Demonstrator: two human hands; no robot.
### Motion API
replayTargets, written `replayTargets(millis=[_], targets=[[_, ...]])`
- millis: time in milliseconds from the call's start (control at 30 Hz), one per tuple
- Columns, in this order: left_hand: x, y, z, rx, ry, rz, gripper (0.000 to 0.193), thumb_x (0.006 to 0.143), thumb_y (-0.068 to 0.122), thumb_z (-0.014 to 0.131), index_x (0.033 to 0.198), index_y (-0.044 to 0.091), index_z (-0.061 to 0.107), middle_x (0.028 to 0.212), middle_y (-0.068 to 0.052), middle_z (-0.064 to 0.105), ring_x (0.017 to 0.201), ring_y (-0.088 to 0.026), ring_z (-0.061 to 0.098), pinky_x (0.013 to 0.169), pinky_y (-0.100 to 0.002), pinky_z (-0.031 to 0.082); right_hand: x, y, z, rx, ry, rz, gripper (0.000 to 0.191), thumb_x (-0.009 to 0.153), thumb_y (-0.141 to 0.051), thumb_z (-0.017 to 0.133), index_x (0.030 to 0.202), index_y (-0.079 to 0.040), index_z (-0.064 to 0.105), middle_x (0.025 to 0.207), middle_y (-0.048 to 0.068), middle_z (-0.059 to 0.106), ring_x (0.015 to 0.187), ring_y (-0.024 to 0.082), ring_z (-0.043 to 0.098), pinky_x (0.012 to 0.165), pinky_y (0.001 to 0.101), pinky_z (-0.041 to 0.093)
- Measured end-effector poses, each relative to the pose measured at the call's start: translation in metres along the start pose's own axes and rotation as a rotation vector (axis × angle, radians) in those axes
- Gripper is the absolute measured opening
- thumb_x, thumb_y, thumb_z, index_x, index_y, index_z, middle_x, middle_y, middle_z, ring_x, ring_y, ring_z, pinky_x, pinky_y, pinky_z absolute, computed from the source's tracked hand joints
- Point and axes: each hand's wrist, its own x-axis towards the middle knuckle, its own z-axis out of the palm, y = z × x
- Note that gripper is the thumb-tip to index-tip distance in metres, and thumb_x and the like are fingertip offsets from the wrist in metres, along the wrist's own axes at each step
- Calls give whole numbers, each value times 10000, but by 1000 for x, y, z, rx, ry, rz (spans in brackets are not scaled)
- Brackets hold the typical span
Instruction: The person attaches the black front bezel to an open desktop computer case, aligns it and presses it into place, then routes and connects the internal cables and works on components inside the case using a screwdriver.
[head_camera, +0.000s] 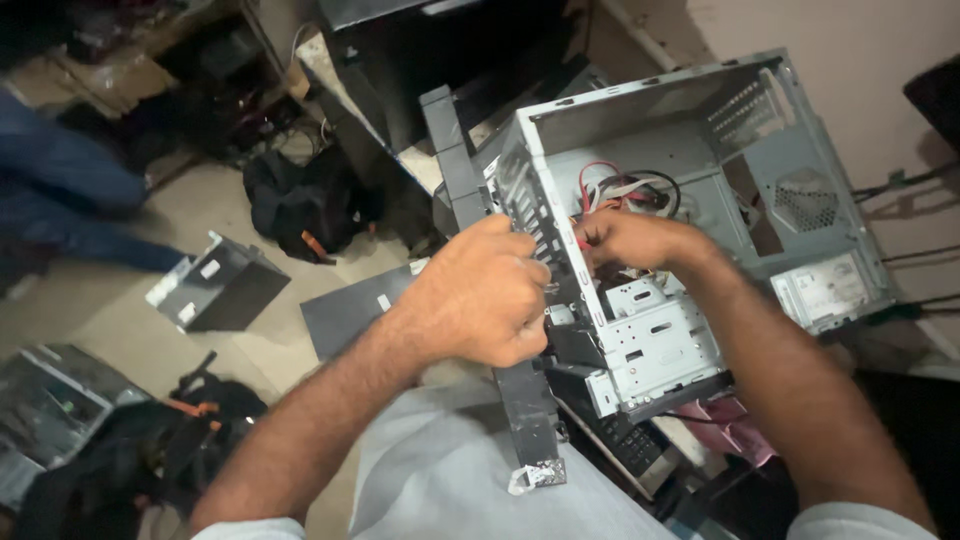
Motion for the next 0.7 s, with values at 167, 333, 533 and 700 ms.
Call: replayTargets(millis=[167,333,533,700], targets=[[18,1,-2,-39,-57,35,247,657,293,669,513,93,648,617,-38,604,725,-261,580,723,-425,422,-7,-2,-4,-133,-21,-130,166,902,-121,742,801,5,702,683,-2,651,592,100,585,539,286,462],[33,1,4,35,-155,27,275,639,334,683,521,86,666,619,-71,631,682,-300,604,715,-442,436,-1,-9,12,-316,154,-43,100,849,-125,713,856,-35,756,677,0,689,585,97,626,537,297,506],[43,2,15,63,-273,9,280,659,344,684,534,93,688,612,-97,638,677,-309,626,730,-455,446,-13,-20,31,-339,178,-105,133,881,-155,737,883,-23,756,697,17,686,596,99,582,540,310,471],[48,9,23,113,-263,41,282,673,352,694,567,91,692,622,-98,638,685,-304,633,734,-453,449,-10,-12,25,-366,194,-143,242,799,-76,742,1036,-50,699,850,35,765,762,126,696,689,326,560]])
